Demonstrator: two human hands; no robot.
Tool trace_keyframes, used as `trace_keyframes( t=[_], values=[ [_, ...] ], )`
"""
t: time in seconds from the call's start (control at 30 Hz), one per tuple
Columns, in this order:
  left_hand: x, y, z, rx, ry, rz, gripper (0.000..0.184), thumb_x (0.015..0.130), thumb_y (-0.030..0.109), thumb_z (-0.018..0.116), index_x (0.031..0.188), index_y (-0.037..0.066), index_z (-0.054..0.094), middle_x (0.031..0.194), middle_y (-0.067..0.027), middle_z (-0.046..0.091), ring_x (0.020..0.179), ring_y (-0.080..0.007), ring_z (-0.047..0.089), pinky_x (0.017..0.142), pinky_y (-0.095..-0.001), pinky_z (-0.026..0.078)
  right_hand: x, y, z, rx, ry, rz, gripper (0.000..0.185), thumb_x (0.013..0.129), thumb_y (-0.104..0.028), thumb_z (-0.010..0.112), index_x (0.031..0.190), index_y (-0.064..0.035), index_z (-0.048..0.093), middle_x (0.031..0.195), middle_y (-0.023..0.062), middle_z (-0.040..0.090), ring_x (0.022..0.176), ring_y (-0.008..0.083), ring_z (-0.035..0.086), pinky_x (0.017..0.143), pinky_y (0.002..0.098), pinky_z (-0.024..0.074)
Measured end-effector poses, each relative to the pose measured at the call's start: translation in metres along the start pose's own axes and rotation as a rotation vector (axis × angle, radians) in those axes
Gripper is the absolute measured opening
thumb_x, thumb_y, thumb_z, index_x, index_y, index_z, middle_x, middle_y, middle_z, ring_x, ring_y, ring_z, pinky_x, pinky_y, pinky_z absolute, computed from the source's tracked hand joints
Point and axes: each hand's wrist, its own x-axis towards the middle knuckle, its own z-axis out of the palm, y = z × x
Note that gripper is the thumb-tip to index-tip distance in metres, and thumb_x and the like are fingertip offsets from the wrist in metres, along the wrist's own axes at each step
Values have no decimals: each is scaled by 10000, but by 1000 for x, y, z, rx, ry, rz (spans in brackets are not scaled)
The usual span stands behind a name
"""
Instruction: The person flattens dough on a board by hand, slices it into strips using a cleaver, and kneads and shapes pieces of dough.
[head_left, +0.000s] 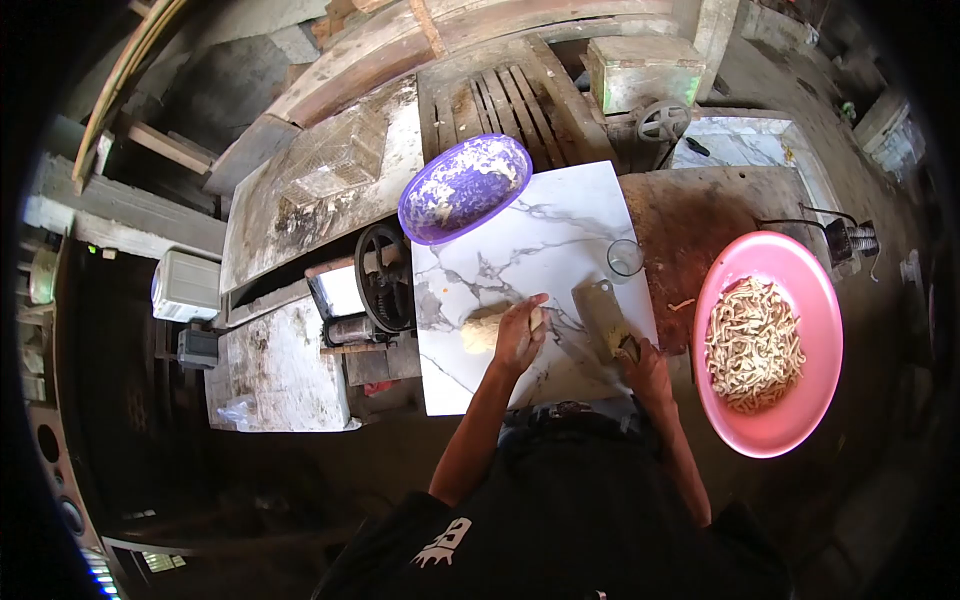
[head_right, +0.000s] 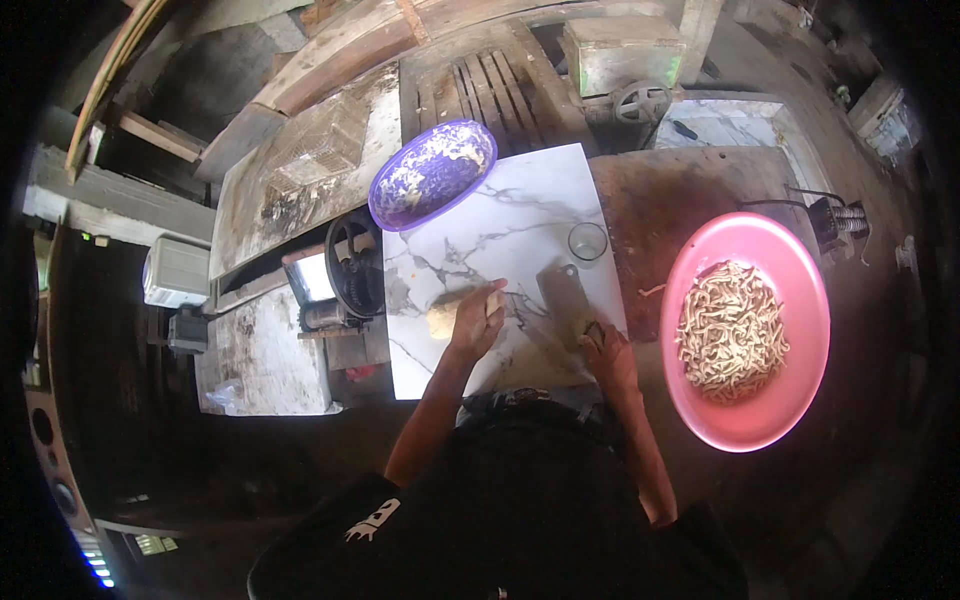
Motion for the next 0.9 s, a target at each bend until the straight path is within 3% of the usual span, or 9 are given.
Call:
trace_keyframes(
  t=[0.17, 0.27, 0.33, 0.37, 0.43, 0.57, 0.63, 0.67, 0.9],
  values=[
    [4, -14, 17, 153, 474, 20, 465, 979, 488, 466, 745, 88, 509, 498, 11, 414, 316, -111, 339, 296, -249, 245, 1, -2, -5, 20, 1, 18, 402, 838, -232, 699, 1081, 44, 536, 904, 284, 643, 848, 461, 630, 735, 490, 513],
    [15, -20, 5, 281, 553, -28, 498, 993, 505, 413, 837, 56, 564, 606, -45, 529, 433, -147, 501, 373, -262, 383, 3, 5, -3, -37, -38, 67, 386, 837, -229, 702, 1068, 37, 543, 909, 282, 645, 852, 459, 632, 734, 487, 513],
    [23, -26, 1, 235, 387, 75, 543, 1003, 505, 381, 1031, 3, 584, 855, -126, 617, 744, -207, 629, 669, -336, 534, 4, 7, -1, -68, -70, 97, 380, 838, -228, 703, 1069, 29, 547, 913, 282, 646, 857, 458, 633, 734, 484, 513],
    [28, -30, -5, 236, 388, 75, 543, 1003, 505, 381, 1031, 3, 584, 855, -126, 617, 744, -207, 629, 669, -336, 534, 4, 7, 0, -16, -50, 78, 378, 836, -229, 706, 1069, 24, 550, 919, 282, 647, 863, 456, 633, 735, 482, 513],
    [38, -36, -14, 839, 81, 444, 559, 1001, 455, 425, 1299, -14, 487, 1256, -165, 547, 1170, -237, 532, 998, -414, 431, 4, 4, -2, 34, -31, 61, 375, 834, -229, 709, 1069, 19, 552, 925, 282, 648, 870, 455, 634, 736, 481, 513],
    [37, -36, -2, 974, -39, 323, 580, 990, 323, 427, 1474, 32, 293, 1479, -188, 381, 1398, -299, 335, 1144, -437, 232, 4, 5, -4, -31, -63, 83, 389, 835, -226, 710, 1086, 21, 546, 946, 279, 650, 880, 452, 634, 736, 484, 511],
    [28, -43, 5, 1833, 37, 484, 684, 961, 216, 429, 1534, 66, 89, 1533, -172, 305, 1430, -326, 272, 1145, -548, 147, 4, 5, -3, -37, -63, 83, 393, 835, -225, 710, 1092, 21, 543, 948, 277, 651, 883, 450, 634, 737, 484, 510],
    [31, -50, 1, 1759, 26, 539, 724, 959, 187, 421, 1536, 87, -6, 1508, -171, 349, 1424, -326, 282, 1119, -631, 58, 3, 5, -4, -26, -53, 73, 392, 838, -225, 708, 1094, 21, 541, 947, 276, 651, 885, 451, 634, 739, 483, 511],
    [37, -30, 0, 1479, -63, 390, 499, 949, 191, 468, 1425, 61, 397, 1413, -201, 458, 1312, -396, 415, 1086, -504, 306, 4, 0, -4, 54, -44, 85, 373, 840, -222, 686, 1073, 35, 546, 962, 290, 637, 898, 459, 622, 759, 497, 493]
  ],
)
